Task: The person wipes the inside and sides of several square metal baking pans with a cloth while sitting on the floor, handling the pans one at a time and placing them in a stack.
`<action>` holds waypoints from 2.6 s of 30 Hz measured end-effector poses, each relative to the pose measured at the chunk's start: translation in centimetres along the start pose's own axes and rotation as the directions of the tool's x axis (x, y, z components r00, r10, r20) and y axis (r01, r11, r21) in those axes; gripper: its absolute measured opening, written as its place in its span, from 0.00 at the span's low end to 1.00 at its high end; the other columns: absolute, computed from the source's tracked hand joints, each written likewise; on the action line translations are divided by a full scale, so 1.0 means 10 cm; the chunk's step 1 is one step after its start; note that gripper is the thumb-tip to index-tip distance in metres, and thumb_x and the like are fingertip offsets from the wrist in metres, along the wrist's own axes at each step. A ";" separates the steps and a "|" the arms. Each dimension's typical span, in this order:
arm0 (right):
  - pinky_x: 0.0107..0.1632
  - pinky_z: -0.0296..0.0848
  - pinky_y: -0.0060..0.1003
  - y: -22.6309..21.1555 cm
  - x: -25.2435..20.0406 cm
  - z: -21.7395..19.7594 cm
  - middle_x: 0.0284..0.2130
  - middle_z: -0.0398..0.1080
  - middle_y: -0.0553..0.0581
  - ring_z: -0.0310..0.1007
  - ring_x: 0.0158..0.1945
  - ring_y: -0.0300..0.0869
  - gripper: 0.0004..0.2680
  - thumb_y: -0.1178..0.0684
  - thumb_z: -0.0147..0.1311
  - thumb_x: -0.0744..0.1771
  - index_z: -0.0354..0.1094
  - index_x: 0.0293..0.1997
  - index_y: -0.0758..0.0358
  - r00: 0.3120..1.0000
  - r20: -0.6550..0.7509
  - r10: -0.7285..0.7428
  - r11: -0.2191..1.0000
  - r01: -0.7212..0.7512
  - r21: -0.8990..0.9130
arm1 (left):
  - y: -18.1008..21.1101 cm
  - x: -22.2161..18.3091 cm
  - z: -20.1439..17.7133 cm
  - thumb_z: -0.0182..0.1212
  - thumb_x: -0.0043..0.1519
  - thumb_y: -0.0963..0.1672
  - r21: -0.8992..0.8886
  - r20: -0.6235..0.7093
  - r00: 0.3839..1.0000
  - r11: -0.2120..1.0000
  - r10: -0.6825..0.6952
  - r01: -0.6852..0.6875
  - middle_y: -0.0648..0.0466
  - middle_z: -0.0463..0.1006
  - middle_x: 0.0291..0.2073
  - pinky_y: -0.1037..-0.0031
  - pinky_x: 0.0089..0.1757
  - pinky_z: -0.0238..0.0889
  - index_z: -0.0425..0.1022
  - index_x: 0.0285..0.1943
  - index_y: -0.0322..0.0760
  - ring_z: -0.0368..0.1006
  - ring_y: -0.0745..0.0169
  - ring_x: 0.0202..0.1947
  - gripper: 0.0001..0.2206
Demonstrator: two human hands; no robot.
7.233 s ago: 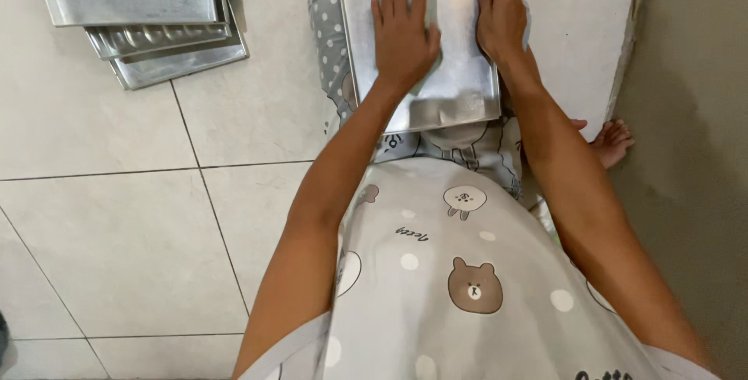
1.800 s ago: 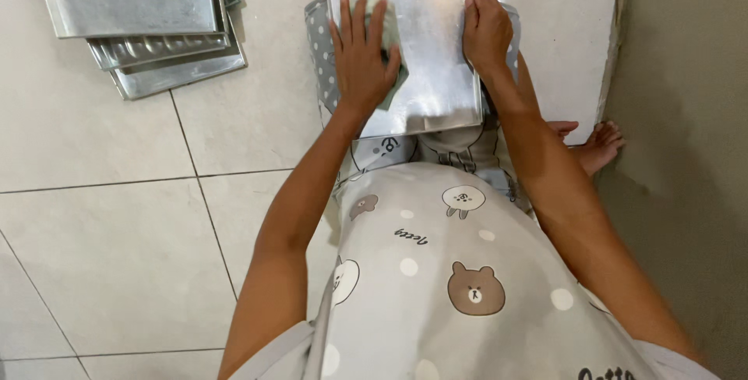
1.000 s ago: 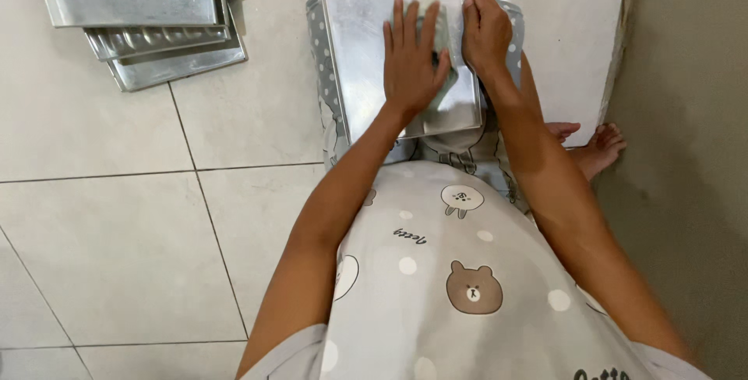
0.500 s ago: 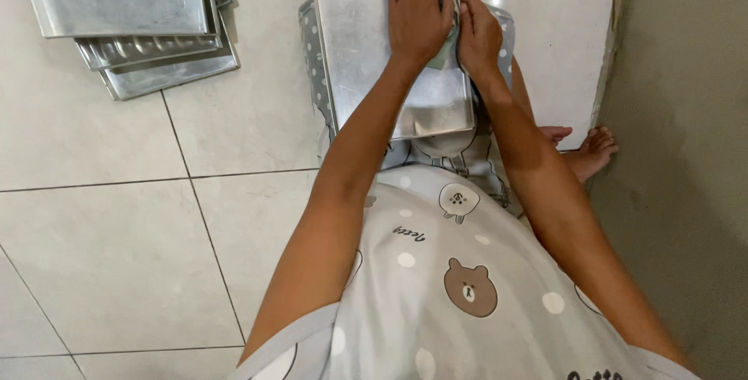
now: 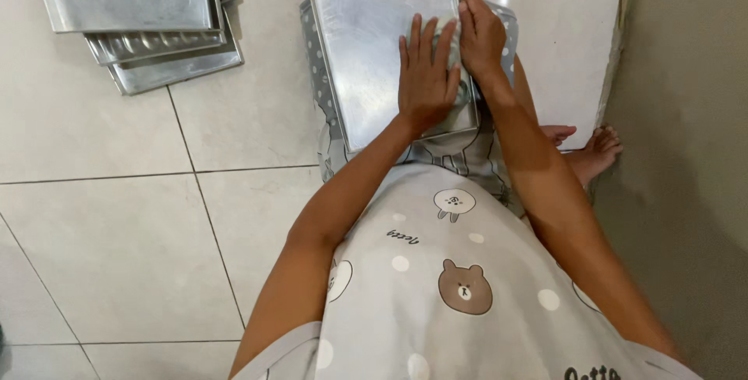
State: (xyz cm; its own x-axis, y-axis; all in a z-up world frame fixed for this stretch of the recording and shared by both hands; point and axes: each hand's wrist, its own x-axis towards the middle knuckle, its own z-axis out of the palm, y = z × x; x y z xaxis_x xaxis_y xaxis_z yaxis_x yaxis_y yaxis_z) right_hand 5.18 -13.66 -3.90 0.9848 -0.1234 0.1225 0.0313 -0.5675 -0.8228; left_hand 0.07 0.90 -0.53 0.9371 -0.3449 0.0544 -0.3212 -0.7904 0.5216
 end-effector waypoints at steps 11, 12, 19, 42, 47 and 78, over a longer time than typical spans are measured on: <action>0.40 0.70 0.47 -0.31 0.05 -0.06 0.50 0.78 0.58 0.79 0.47 0.55 0.16 0.47 0.33 0.74 0.69 0.63 0.55 0.999 -0.020 -0.029 0.982 0.024 -0.187 | -0.39 0.92 0.25 0.53 0.71 0.50 0.217 -0.116 0.993 0.974 -0.039 0.063 0.54 0.55 0.78 0.52 0.76 0.41 0.55 0.80 0.51 0.38 0.48 0.81 0.27; 0.40 0.70 0.47 -0.31 0.04 -0.04 0.50 0.78 0.58 0.79 0.47 0.55 0.16 0.47 0.33 0.74 0.69 0.63 0.55 0.999 -0.031 -0.033 0.983 0.027 -0.184 | -0.38 0.80 0.22 0.53 0.71 0.50 0.222 -0.120 0.992 0.973 -0.028 0.054 0.54 0.55 0.78 0.52 0.76 0.41 0.55 0.80 0.51 0.38 0.48 0.81 0.27; 0.49 0.71 0.49 -0.21 0.01 0.04 0.56 0.75 0.59 0.76 0.56 0.55 0.15 0.46 0.41 0.73 0.69 0.65 0.57 0.998 -0.018 0.060 0.982 -0.062 -0.179 | -0.02 -0.16 -0.19 0.50 0.70 0.46 0.013 -0.021 1.000 1.000 0.002 -0.002 0.45 0.56 0.77 0.46 0.74 0.40 0.52 0.80 0.45 0.39 0.41 0.82 0.28; 0.46 0.74 0.47 -0.03 0.00 0.09 0.53 0.78 0.61 0.79 0.53 0.54 0.15 0.48 0.42 0.73 0.72 0.63 0.61 0.997 -0.060 -0.054 0.984 0.043 -0.170 | -0.01 -0.32 -0.26 0.49 0.69 0.47 -0.076 0.056 0.998 0.997 0.025 -0.021 0.46 0.53 0.79 0.49 0.76 0.33 0.49 0.82 0.45 0.36 0.45 0.83 0.30; 0.42 0.73 0.45 -0.10 -0.03 0.11 0.55 0.77 0.57 0.80 0.51 0.52 0.14 0.47 0.41 0.74 0.71 0.64 0.57 0.996 -0.061 -0.061 0.979 0.047 -0.199 | -0.22 -0.18 -0.14 0.45 0.71 0.48 -0.095 0.032 0.999 0.995 0.023 -0.020 0.47 0.53 0.79 0.46 0.75 0.33 0.50 0.82 0.46 0.35 0.44 0.83 0.28; 0.35 0.69 0.46 -0.06 0.07 0.08 0.39 0.77 0.56 0.76 0.38 0.49 0.14 0.52 0.41 0.73 0.69 0.65 0.57 0.998 -0.035 -0.045 0.969 0.035 -0.243 | -0.68 0.97 0.17 0.56 0.66 0.46 0.139 -0.143 0.990 0.990 0.009 0.011 0.51 0.58 0.77 0.50 0.75 0.40 0.55 0.79 0.51 0.39 0.49 0.81 0.30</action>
State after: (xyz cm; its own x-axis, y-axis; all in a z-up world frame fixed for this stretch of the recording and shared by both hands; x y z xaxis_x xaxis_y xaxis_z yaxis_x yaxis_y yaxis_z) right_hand 5.97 -12.73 -3.81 0.9759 -0.1258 0.1784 0.0234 -0.7525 -0.6582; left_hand 11.13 2.08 -5.01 0.9440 -0.2763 0.1802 -0.3269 -0.8569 0.3986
